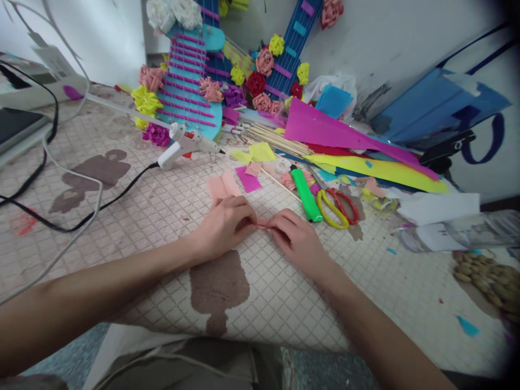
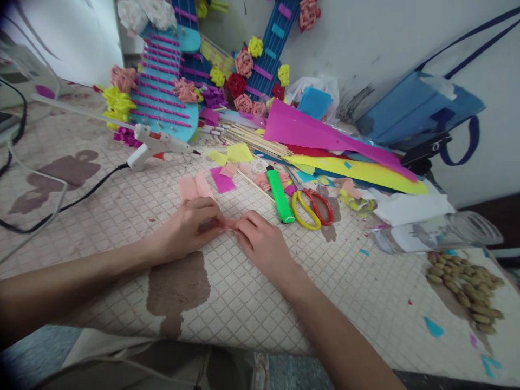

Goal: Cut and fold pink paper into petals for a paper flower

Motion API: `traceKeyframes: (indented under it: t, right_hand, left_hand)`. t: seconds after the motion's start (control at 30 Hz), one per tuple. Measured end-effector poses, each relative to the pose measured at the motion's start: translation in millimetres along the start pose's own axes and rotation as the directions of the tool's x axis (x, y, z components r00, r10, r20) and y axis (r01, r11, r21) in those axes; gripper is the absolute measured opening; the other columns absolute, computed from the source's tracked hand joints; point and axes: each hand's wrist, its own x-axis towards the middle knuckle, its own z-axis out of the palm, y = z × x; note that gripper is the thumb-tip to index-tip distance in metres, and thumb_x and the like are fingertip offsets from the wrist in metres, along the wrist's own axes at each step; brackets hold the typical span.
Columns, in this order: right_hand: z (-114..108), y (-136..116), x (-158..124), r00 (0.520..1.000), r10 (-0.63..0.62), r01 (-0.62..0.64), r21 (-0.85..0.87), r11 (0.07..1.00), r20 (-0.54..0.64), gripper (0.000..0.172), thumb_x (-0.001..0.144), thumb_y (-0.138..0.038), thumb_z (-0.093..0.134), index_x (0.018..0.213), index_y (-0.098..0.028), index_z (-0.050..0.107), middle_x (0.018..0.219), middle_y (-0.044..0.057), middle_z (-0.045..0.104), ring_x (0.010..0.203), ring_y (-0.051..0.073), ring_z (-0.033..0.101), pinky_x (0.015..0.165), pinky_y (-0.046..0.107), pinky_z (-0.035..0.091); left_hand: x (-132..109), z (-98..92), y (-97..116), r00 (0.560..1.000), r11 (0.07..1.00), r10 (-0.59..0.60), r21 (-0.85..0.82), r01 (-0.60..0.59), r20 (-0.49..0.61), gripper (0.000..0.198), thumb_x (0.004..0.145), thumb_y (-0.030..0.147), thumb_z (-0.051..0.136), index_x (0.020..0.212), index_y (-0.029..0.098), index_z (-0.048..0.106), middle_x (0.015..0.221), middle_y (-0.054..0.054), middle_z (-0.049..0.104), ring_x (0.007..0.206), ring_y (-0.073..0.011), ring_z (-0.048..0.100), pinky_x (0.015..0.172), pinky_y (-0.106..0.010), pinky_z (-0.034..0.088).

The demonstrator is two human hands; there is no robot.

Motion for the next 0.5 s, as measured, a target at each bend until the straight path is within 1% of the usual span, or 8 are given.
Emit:
traceKeyframes:
  t: [0.17,0.27,0.4,0.5]
  right_hand:
    - [0.1,0.3,2.8,0.995,0.087,-0.085,0.051,0.995,-0.039,0.01,0.092,-0.019,0.046,0.087,-0.021,0.055,0.089,0.005,0.058,0.083,0.018,0.058,0.074,0.032,0.047]
    - [-0.1,1.6,4.3,0.995,0.089,-0.086,0.073,0.994,-0.036,0.009,0.092,-0.018,0.047,0.087,-0.021,0.054,0.088,0.004,0.057,0.083,0.017,0.057,0.073,0.031,0.047]
    - [-0.6,2.5,5.3,0.996,0.087,-0.084,0.086,0.993,-0.032,0.008,0.091,-0.018,0.048,0.086,-0.021,0.054,0.088,0.003,0.057,0.082,0.016,0.057,0.072,0.03,0.045]
    - [-1.3,1.2,5.2,0.994,0.108,-0.106,0.099,0.989,-0.021,0.007,0.09,-0.018,0.049,0.086,-0.022,0.054,0.087,0.003,0.057,0.082,0.016,0.056,0.07,0.029,0.044]
  left_hand:
    - [3.6,0.3,-2.4,1.0,1.0,-0.013,-0.013,0.013,0.0,0.01,0.086,0.019,0.056,0.08,0.016,0.063,0.084,-0.005,0.062,0.081,-0.0181,0.057,0.073,-0.031,0.044]
    - [4.8,-0.2,-2.5,1.0,0.999,-0.013,-0.043,0.012,-0.023,0.008,0.086,0.021,0.057,0.083,0.016,0.061,0.085,-0.005,0.062,0.081,-0.0175,0.057,0.071,-0.03,0.044]
    - [5.4,-1.1,-1.1,1.0,0.999,0.006,-0.039,-0.007,-0.014,0.01,0.087,0.024,0.056,0.09,0.016,0.061,0.088,-0.005,0.063,0.082,-0.0176,0.058,0.072,-0.031,0.043]
    - [5.4,-1.3,-0.5,1.0,1.0,0.022,0.019,-0.022,0.016,0.013,0.088,0.028,0.055,0.088,0.017,0.062,0.088,-0.005,0.062,0.085,-0.0193,0.058,0.075,-0.034,0.04]
